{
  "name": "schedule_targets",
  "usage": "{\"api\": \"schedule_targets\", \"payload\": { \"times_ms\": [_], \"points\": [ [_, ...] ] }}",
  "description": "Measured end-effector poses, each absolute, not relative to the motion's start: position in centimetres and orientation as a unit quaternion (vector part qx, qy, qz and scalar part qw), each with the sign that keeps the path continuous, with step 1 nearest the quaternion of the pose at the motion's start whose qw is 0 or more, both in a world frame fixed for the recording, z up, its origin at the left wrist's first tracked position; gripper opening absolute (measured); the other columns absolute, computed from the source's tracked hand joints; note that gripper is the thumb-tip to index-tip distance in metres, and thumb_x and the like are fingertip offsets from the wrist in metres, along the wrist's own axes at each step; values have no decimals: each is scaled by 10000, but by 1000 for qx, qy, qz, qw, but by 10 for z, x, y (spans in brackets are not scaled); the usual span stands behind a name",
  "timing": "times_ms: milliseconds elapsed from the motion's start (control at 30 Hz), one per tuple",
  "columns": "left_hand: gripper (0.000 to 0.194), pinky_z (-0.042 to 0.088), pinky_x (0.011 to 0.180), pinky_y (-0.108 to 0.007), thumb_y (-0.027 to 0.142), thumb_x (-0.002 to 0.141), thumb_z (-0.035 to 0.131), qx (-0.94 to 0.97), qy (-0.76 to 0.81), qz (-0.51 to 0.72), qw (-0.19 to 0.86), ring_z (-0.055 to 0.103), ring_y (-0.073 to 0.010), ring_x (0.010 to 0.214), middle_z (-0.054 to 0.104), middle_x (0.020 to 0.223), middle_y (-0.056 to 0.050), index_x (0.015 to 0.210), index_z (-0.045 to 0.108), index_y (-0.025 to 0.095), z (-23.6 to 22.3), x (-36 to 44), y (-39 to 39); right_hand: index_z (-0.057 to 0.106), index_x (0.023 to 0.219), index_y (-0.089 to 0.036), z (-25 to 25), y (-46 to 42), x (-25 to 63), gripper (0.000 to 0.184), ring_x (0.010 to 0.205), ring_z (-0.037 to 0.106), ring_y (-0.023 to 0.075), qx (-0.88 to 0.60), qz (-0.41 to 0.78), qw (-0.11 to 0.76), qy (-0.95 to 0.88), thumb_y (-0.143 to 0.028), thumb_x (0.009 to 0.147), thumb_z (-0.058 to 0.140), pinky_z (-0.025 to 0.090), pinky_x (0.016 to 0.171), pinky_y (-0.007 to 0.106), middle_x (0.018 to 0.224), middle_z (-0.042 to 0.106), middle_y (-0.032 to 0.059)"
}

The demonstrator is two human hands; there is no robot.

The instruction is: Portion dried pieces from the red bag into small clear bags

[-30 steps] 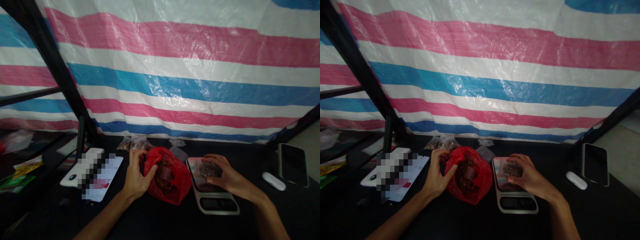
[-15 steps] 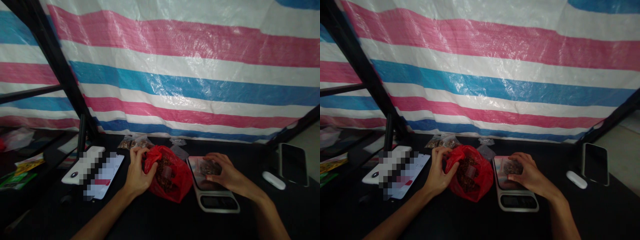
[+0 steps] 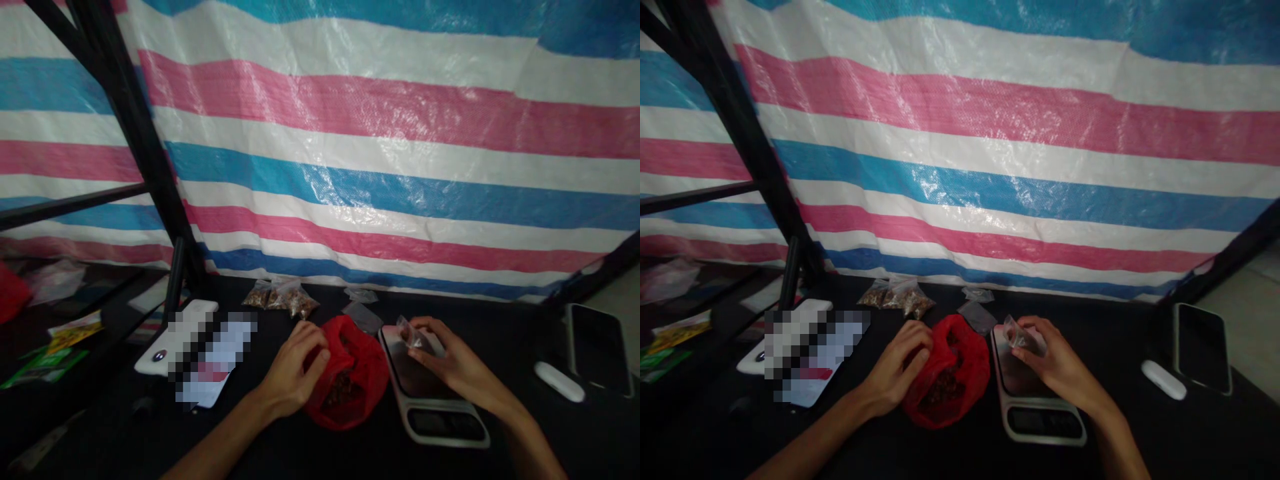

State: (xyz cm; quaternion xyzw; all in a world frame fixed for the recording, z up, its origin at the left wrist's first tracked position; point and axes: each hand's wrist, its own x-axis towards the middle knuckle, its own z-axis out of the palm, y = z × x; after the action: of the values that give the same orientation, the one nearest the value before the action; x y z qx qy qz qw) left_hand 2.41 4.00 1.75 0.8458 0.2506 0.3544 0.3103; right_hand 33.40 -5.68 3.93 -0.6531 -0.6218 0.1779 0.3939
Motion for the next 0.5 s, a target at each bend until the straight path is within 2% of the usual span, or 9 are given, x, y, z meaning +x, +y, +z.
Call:
{"api": "schedule_targets", "payload": {
  "times_ms": [100, 167, 267, 333, 500],
  "points": [
    [171, 434, 1046, -482, 369, 982, 471, 806, 279, 434, 290, 516, -292, 1217, 578, 1226, -122, 983, 573, 232, 16, 23, 36, 604, 1038, -251, 48, -49, 298, 263, 922, 648, 227, -603, 188, 465, -620, -445, 873, 667, 514, 875, 359, 979, 694, 29],
    [204, 432, 1061, -480, 396, 965, 511, 800, 259, 448, 303, 521, -292, 1228, 570, 1242, -120, 1079, 566, 237, 14, 24, 33, 573, 1071, -256, 51, -40, 266, 267, 869, 636, 209, -590, 189, 494, -611, -405, 873, 672, 512, 834, 343, 950, 685, 16],
    [326, 478, 1022, -434, 430, 948, 556, 789, 229, 444, 357, 580, -271, 1163, 609, 1214, -107, 1209, 542, 235, 9, 29, 31, 566, 1037, -248, 49, -25, 217, 258, 892, 616, 232, -596, 170, 509, -597, -335, 826, 685, 503, 826, 373, 964, 670, 28],
    [347, 501, 999, -406, 439, 967, 532, 759, 251, 450, 399, 609, -256, 1135, 640, 1195, -95, 1243, 539, 228, 5, 33, 33, 580, 1099, -240, 46, -17, 192, 354, 996, 611, 266, -607, 160, 483, -611, -285, 780, 724, 487, 889, 416, 1062, 676, 55],
    [360, 492, 1046, -399, 458, 1020, 434, 680, 303, 479, 465, 626, -243, 1172, 682, 1200, -83, 1207, 615, 209, 2, 36, 43, 539, 1303, -275, 39, -17, 174, 527, 1123, 596, 290, -608, 153, 466, -625, -288, 805, 712, 451, 992, 466, 1211, 661, 63]
  ]
}}
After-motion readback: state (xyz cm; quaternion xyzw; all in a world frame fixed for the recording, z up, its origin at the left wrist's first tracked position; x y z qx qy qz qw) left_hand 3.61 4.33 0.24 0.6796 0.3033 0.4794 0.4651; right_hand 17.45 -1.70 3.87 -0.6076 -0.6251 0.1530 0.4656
